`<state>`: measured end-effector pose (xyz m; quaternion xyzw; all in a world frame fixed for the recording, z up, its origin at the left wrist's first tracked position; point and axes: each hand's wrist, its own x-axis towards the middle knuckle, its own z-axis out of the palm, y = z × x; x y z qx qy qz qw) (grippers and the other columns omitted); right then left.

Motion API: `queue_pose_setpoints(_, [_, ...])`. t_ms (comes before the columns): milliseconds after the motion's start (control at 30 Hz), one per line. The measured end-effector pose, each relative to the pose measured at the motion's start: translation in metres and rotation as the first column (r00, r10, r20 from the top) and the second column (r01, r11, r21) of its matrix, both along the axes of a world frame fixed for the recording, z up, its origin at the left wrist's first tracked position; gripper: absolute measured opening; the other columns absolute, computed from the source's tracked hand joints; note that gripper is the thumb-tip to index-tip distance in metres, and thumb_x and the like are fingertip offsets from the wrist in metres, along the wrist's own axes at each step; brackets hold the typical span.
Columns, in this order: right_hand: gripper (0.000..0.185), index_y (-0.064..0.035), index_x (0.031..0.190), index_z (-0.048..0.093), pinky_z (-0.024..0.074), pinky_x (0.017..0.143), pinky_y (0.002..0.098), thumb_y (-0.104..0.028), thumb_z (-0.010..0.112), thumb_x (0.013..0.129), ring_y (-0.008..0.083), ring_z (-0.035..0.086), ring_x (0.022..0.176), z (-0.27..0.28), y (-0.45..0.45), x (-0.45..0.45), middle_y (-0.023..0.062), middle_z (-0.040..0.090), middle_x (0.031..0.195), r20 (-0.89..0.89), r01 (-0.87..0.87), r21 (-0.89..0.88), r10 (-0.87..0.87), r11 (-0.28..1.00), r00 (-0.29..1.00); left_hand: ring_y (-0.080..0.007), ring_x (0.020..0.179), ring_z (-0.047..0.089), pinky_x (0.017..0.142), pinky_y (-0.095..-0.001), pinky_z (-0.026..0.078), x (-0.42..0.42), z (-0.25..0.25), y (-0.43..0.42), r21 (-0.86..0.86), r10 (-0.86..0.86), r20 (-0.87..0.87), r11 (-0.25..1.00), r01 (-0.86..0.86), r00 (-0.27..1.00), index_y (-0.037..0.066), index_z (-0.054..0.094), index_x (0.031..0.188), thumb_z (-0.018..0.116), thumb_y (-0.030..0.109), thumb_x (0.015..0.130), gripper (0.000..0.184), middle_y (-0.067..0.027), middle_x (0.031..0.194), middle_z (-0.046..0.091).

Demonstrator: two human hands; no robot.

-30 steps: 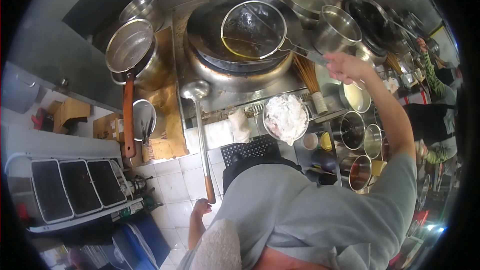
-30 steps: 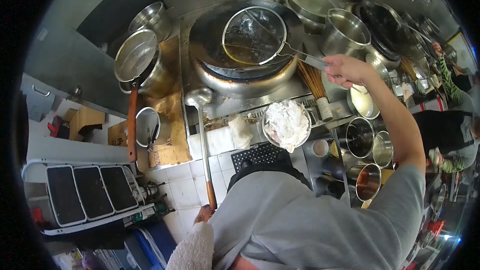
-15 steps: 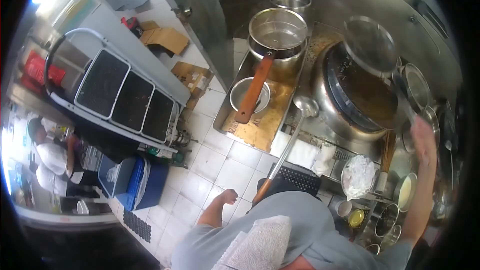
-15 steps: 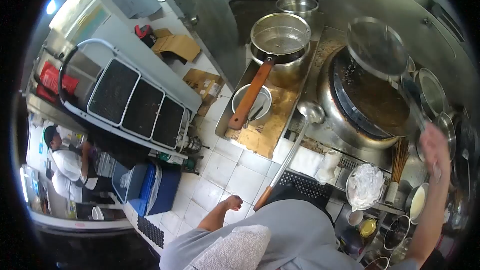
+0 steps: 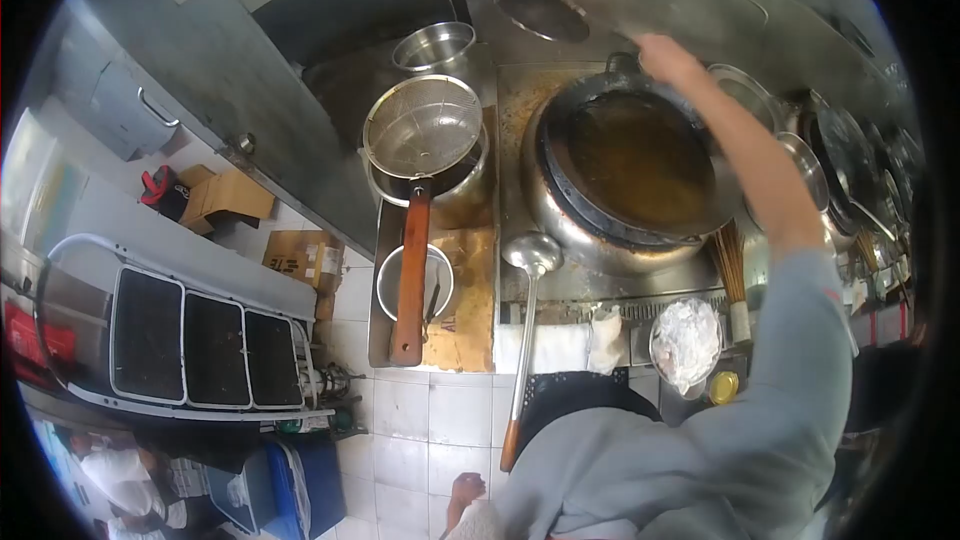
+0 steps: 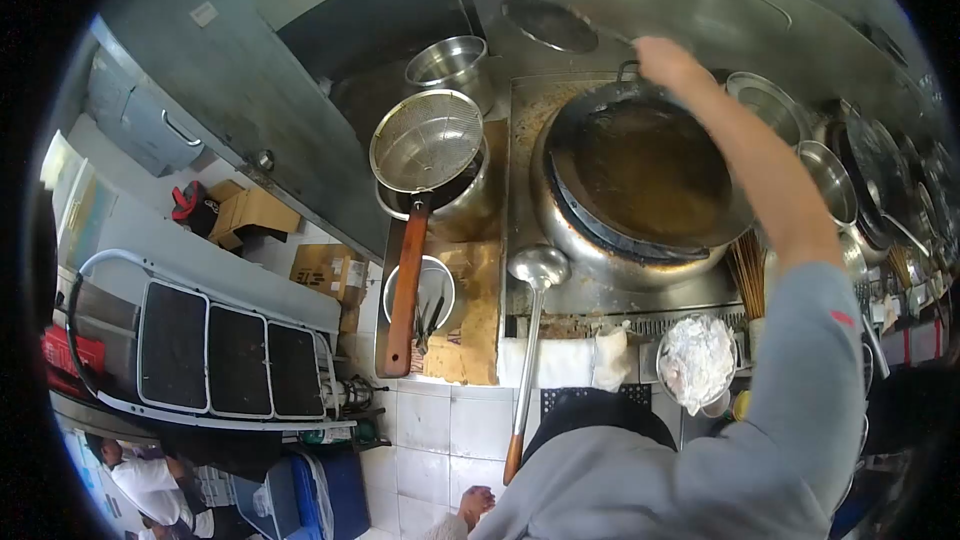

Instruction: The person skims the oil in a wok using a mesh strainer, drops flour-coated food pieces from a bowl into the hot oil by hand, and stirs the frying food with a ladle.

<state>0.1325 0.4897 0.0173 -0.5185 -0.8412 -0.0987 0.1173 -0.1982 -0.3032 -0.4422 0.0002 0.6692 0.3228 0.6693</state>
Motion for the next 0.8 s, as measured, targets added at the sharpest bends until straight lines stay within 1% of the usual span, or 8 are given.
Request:
queue_pose_setpoints(133, [0.028,0.0017,0.104,0.059,0.0462,0.088,0.0444,-0.005,0.038,0.087,0.0355,0.057,0.103,-0.051,0.027,-0.055,0.0223,0.059,0.109,0.189,0.08,-0.16,-0.049,0.984,0.981,-0.0365,0.088,0.058,0.079,-0.0499,0.049,0.007,-0.025,-0.037,0.127,0.26,0.627,0.896,-0.426,0.734,-0.008,0.05,0.11,0.036,0.022,0.09,0.038,-0.0258,0.095,0.059])
queue_pose_setpoints(233, [0.029,0.0021,0.104,0.062,0.0467,0.09,0.0423,-0.005,0.041,0.085,0.0349,0.056,0.106,-0.035,0.02,-0.052,0.0232,0.058,0.111,0.086,0.164,-0.251,-0.146,0.954,0.985,-0.0357,0.081,0.059,0.075,-0.0481,0.05,0.006,-0.018,-0.068,0.262,0.158,0.036,0.951,-0.162,0.987,-0.009,0.05,0.11,0.039,0.019,0.089,0.036,-0.024,0.094,0.059])
queue_pose_setpoints(333, [0.03,-0.0012,0.11,0.057,0.0508,0.073,0.0427,-0.005,0.045,0.082,0.0346,0.062,0.09,-0.028,0.04,-0.006,0.021,0.061,0.107,0.046,-0.008,-0.072,0.011,0.997,0.999,-0.017,0.054,0.054,0.048,-0.0307,0.048,0.001,0.098,-0.006,0.004,0.44,-0.243,0.892,-0.452,0.865,0.003,0.056,0.092,0.051,0.011,0.087,0.011,-0.0119,0.074,0.061])
queue_pose_setpoints(367, [0.03,-0.001,0.11,0.056,0.0458,0.047,0.0347,-0.002,0.045,0.082,0.0229,0.06,0.063,-0.002,0.011,-0.003,0.0167,0.062,0.093,-0.142,0.06,-0.44,-0.135,0.896,0.981,-0.0127,0.049,0.049,0.043,-0.0256,0.042,-0.011,0.097,0.003,0.151,0.488,-0.282,0.873,-0.465,0.826,0.004,0.056,0.088,0.054,0.012,0.087,0.009,-0.0083,0.066,0.058])
queue_pose_setpoints(433, [0.028,0.0,0.11,0.051,0.0313,0.034,0.0253,0.0,0.046,0.083,0.0101,0.043,0.045,0.016,-0.065,-0.01,0.0084,0.055,0.074,-0.717,-0.267,-0.573,-0.315,0.775,0.622,-0.0068,0.053,0.041,0.047,-0.0231,0.035,-0.035,0.149,0.055,0.25,0.269,-0.412,0.952,-0.176,0.871,0.005,0.055,0.083,0.053,0.02,0.089,0.016,0.0019,0.065,0.049])
queue_pose_setpoints(567, [0.014,-0.0008,0.098,0.048,0.0332,0.035,0.0256,-0.003,0.046,0.085,0.0122,0.047,0.05,-0.019,-0.152,-0.034,0.01,0.055,0.071,-0.826,-0.723,-0.5,-0.514,0.477,0.232,-0.0012,0.052,0.035,0.043,-0.0196,0.026,-0.053,0.248,0.21,0.514,0.014,-0.356,0.838,0.183,0.934,0.008,0.058,0.088,0.054,0.021,0.089,0.013,0.0087,0.061,0.043])
queue_pose_setpoints(700, [0.015,-0.0048,0.063,0.052,0.0343,0.035,0.0304,-0.005,0.05,0.078,0.0174,0.051,0.045,-0.141,-0.233,-0.208,0.0076,0.05,0.054,-0.883,-0.947,0.222,-0.363,0.233,-0.297,-0.0007,0.055,0.036,0.046,-0.0188,0.027,-0.005,0.301,0.301,0.457,-0.317,-0.494,0.697,0.552,0.809,0.005,0.059,0.092,0.056,0.018,0.088,0.014,0.0075,0.065,0.046])
queue_pose_setpoints(800, [0.043,0.003,0.124,0.04,0.039,0.041,0.0251,-0.006,0.043,0.082,0.0158,0.053,0.054,-0.063,-0.329,-0.221,0.0132,0.058,0.082,-0.715,-0.717,-0.408,-0.686,0.566,-0.135,-0.0044,0.063,0.043,0.052,-0.0211,0.034,0.042,0.294,0.325,0.505,-0.422,-0.467,0.594,0.626,0.777,0.0,0.059,0.099,0.059,0.017,0.086,0.021,0.003,0.073,0.053])
